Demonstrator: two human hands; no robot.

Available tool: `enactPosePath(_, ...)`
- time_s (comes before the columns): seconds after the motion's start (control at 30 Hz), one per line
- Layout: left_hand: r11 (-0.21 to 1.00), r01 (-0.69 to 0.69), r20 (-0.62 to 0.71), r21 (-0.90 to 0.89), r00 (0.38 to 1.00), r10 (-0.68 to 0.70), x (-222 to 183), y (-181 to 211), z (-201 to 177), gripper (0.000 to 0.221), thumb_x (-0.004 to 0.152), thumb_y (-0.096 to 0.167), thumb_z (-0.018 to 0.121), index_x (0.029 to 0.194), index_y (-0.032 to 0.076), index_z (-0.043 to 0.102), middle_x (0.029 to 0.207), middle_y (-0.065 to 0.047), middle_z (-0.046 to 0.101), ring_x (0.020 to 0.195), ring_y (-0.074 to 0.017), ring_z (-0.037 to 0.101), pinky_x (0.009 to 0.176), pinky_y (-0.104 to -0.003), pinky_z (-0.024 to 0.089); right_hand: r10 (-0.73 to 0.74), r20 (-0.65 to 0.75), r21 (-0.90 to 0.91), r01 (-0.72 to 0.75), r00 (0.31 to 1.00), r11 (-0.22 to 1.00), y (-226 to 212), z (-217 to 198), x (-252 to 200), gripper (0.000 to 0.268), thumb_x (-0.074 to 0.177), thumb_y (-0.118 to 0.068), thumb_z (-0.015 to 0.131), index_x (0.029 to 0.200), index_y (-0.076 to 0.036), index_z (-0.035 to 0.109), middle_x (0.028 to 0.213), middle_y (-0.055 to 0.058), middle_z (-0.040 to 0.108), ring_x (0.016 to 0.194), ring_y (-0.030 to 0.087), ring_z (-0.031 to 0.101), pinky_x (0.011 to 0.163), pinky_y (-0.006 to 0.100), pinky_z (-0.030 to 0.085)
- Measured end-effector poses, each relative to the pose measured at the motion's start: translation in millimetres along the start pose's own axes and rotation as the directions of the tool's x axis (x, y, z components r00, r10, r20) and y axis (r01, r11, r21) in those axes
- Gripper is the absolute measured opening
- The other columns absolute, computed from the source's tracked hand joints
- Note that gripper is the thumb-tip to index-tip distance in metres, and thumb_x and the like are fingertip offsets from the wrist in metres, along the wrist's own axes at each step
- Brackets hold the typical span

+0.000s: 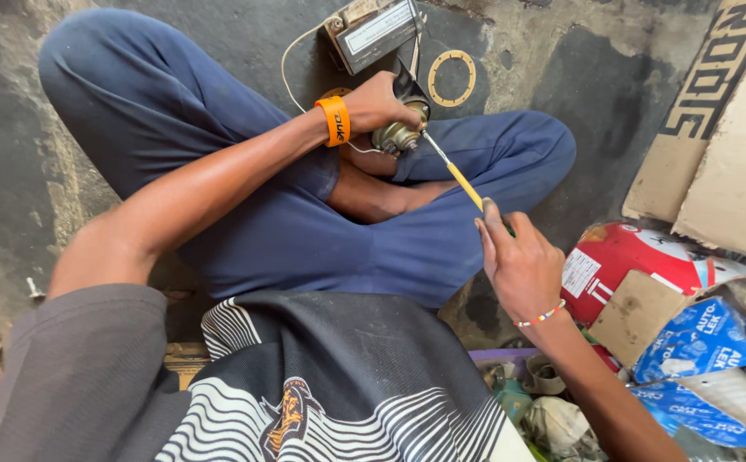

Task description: The person sits on the floor and uses a screwdriver to adjust a small electrical component, likely a starter motor or solenoid. They connect wires to a battery and repeatedly tighten or loosen a central screw while holding the component steady.

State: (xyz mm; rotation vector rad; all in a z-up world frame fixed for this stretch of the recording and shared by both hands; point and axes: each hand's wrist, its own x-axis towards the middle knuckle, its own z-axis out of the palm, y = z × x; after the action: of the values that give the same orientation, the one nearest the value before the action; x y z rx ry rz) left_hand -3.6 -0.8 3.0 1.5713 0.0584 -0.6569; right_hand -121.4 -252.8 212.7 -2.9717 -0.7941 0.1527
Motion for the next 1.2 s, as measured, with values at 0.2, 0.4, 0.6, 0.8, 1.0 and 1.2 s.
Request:
enactPosePath(0.2,0.999,-0.023,0.015,0.036,1.000,0.023,3,0,-8,0.064,0.063,0.034,0.087,0.105,-0.010,0.066,0.095,-0.014,0.072,0.085,-0.0181,0.068,0.077,-0.032,0.056,0.072,0.057,0.233,-0.083,0.996,0.969,9,13,6,0.027,0.103,-0.019,0.068,0.128,-0.007,0.072,0.078,0.006,0.054,0.064,0.025,0.058,0.058,0.039,0.045)
enactPosePath(0.4,0.995,-0.098,0.071,-0.024,0.992,0.100,9,-3,-12,0.060,0.066,0.030,0.083,0.105,-0.011,0.067,0.096,-0.015,0.074,0.088,-0.0187,0.066,0.080,-0.032,0.056,0.082,0.872,0.443,-0.705,0.483,-0.554,29,33,-3,0.036,0.105,-0.024,0.053,0.132,-0.002,0.062,0.075,-0.003,0.050,0.047,-0.001,0.037,0.035,0.015,0.025)
enactPosePath(0.6,0.993,-0.112,0.022,0.037,0.994,0.111,5,-4,-5,0.062,0.066,0.028,0.090,0.108,-0.009,0.066,0.099,-0.014,0.074,0.093,-0.0177,0.069,0.085,-0.031,0.055,-0.018,0.814,0.401,-0.583,0.581,-0.706,30,51,-17,0.037,0.106,-0.028,0.056,0.127,0.003,0.054,0.080,0.003,0.055,0.047,0.002,0.041,0.034,0.016,0.026)
enactPosePath(0.8,0.996,-0.076,0.073,-0.042,0.994,0.079,4,-2,3,0.057,0.067,0.028,0.087,0.108,-0.008,0.066,0.099,-0.014,0.074,0.089,-0.0176,0.068,0.081,-0.031,0.056,0.395,0.080,0.628,-0.354,0.915,0.693,5,22,-22,0.022,0.097,-0.016,0.076,0.108,-0.002,0.065,0.089,0.002,0.070,0.075,0.012,0.071,0.063,0.029,0.055)
enactPosePath(1.0,0.992,-0.123,0.011,-0.034,0.992,0.123,0,1,6,0.057,0.068,0.028,0.086,0.108,-0.007,0.067,0.098,-0.013,0.074,0.087,-0.0161,0.068,0.080,-0.030,0.056,0.071,-0.085,0.068,-0.065,0.994,0.996,-7,-9,1,0.028,0.098,-0.017,0.076,0.123,-0.005,0.072,0.087,0.009,0.060,0.074,0.028,0.064,0.063,0.041,0.051)
enactPosePath(1.2,0.998,-0.025,-0.003,-0.062,1.000,0.025,1,-9,-1,0.062,0.066,0.030,0.085,0.108,-0.011,0.064,0.095,-0.013,0.072,0.084,-0.0158,0.068,0.076,-0.030,0.057,-0.005,0.032,-0.031,0.006,0.999,1.000,-5,-3,9,0.030,0.095,-0.018,0.076,0.123,-0.006,0.073,0.082,0.011,0.060,0.065,0.028,0.062,0.053,0.042,0.047)
